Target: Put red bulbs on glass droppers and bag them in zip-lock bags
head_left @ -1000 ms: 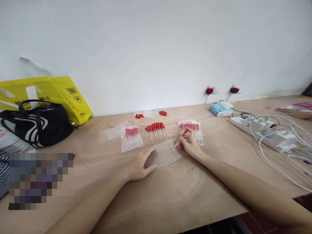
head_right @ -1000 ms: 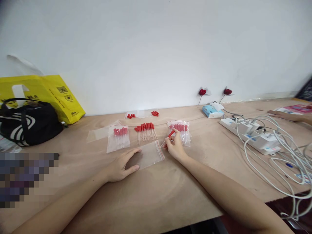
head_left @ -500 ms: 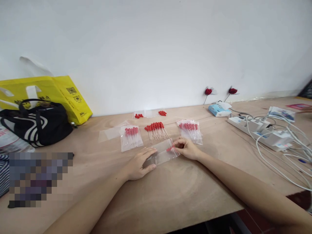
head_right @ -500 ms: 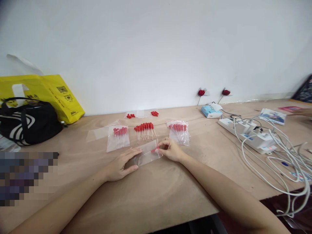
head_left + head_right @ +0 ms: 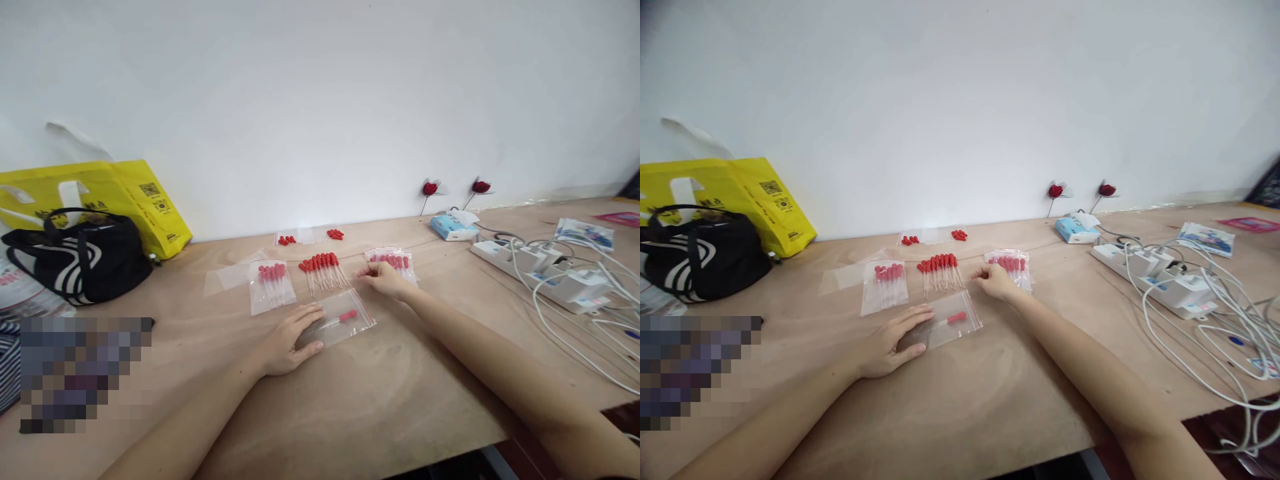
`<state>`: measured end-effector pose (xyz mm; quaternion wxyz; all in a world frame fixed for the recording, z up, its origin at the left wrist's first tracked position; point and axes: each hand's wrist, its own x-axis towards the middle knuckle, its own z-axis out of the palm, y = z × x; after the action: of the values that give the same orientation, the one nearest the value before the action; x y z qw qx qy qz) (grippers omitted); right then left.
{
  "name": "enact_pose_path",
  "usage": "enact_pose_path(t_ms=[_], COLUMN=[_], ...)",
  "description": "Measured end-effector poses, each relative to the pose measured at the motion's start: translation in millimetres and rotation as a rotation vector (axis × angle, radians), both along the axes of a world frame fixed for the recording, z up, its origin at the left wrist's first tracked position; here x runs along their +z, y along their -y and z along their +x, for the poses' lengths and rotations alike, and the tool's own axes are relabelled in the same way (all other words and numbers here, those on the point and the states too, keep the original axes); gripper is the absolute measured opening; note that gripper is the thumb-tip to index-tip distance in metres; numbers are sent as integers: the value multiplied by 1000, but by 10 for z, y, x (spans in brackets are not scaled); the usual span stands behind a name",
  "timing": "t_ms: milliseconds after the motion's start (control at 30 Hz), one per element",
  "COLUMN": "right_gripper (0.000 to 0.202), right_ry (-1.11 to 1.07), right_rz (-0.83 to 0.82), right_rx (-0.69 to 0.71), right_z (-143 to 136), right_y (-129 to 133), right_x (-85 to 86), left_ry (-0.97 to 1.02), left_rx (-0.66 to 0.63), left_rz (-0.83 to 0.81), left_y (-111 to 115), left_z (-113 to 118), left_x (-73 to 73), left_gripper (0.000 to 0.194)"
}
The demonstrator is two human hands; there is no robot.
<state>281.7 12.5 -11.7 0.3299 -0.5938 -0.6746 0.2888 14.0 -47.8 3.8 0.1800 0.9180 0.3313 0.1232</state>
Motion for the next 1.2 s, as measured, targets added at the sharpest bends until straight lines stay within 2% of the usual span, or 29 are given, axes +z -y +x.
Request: enact_pose_path(t_ms=[33, 100, 233, 333, 500, 567, 667, 733, 833, 933, 1067, 1200], right_gripper=[16, 17, 26, 26, 17, 24, 45, 57, 67, 70, 66, 56], right_ry=[57, 131, 225, 292, 364, 379, 384, 311, -30, -335, -501, -613], right_rz=[7, 10, -7, -35, -59, -53, -23, 24, 107, 137, 130, 91], right_rx=[-90, -179, -247, -247, -203, -189, -186, -199, -221, -253, -279, -258], right_z=[-46, -162, -391, -493, -486, -406, -220, -89, 58, 111, 54, -83], right_y=[-90, -268, -554, -660, -631, -564, -411, -276, -50, 154, 307, 350], right_x=[9, 23, 32, 40, 101, 155, 238, 257, 190, 46, -104, -157], left_ry=[8, 32, 66, 73, 76, 71, 63, 57, 47, 33, 27, 1], left_rx=[2, -4, -41, -49, -46, -46, -53, -53, -45, -37, -31, -2], left_rz=[5, 27, 40, 21, -7, -15, -26, -23, -9, -6, -2, -14], left_y=[-1, -4, -5, 0, -4, -7, -12, -13, -14, -12, -3, 15], left_z=[-4, -10, -16, -18, -35, -44, -52, -53, -51, -43, -25, -20], left_x=[-2, -7, -9, 2, 3, -9, -29, -36, -36, -25, -4, 14], left_gripper=[45, 41, 36, 36, 37, 39, 41, 41, 42, 42, 41, 43])
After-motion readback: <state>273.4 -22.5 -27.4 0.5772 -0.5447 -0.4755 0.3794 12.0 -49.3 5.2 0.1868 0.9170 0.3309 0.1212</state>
